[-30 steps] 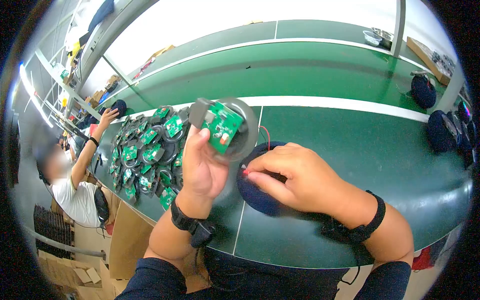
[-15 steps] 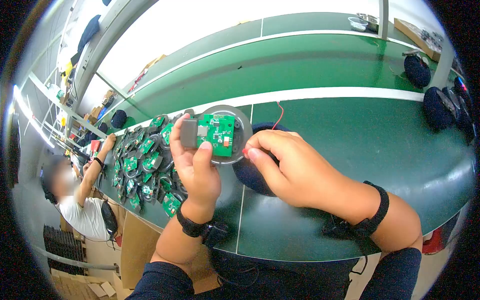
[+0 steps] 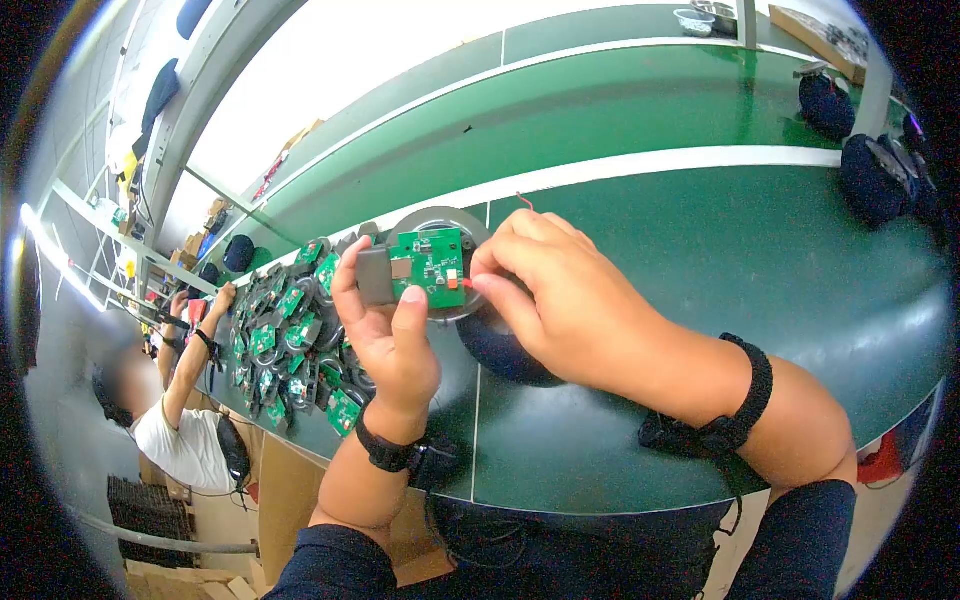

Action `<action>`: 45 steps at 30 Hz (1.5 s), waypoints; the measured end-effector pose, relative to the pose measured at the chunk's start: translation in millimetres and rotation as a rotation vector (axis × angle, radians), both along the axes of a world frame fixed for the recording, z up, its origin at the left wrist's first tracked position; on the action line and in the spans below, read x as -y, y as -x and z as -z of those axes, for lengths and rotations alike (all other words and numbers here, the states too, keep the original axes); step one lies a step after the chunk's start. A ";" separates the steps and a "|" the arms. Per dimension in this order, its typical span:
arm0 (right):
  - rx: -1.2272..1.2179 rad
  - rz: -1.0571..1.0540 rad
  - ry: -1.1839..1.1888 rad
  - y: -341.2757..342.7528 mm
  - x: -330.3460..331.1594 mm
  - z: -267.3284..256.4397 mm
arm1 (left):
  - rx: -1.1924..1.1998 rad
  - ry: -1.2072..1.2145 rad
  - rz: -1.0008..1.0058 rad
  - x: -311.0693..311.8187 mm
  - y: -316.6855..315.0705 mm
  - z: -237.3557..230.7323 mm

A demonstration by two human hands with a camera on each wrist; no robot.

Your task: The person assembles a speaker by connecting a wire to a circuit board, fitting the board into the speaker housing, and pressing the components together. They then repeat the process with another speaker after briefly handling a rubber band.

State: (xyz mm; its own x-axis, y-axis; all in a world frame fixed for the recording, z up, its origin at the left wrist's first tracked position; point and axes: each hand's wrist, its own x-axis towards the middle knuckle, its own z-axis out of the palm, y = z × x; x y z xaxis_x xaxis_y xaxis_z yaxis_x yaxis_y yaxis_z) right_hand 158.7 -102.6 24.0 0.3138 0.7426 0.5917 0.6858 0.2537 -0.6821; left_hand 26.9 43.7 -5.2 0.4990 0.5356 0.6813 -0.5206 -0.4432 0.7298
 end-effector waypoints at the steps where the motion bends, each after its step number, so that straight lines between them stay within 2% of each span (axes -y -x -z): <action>1: 0.054 0.082 -0.020 1.3 -0.3 1.3 | -0.007 -0.019 0.007 1.5 0.0 0.7; 7: 0.175 0.164 -0.065 1.1 -3.3 11.1 | 0.008 -0.083 -0.025 3.4 -1.5 3.0; 11: 0.144 0.142 -0.115 0.0 -4.7 15.1 | -0.009 -0.092 -0.037 4.0 -1.4 2.4; 15: 0.094 0.106 -0.065 -5.3 -6.6 16.9 | 0.007 -0.066 0.013 4.9 -1.8 1.8; 22: -0.087 -0.014 0.079 -9.3 -1.5 9.4 | -0.001 -0.163 -0.051 2.5 0.5 3.2; 26: -0.037 -0.053 0.074 -15.3 4.2 2.8 | -0.038 -0.208 -0.043 3.9 3.8 3.4; 29: -0.064 -0.073 0.180 -15.9 6.5 -0.3 | -0.061 -0.266 -0.064 5.3 4.0 -0.3; 38: -0.027 -0.003 0.132 -10.6 1.7 10.1 | -0.116 -0.163 0.000 -1.4 2.3 -1.5; 45: -0.140 0.092 0.054 -4.2 -6.5 23.6 | -0.143 -0.089 0.083 -4.9 2.2 -1.6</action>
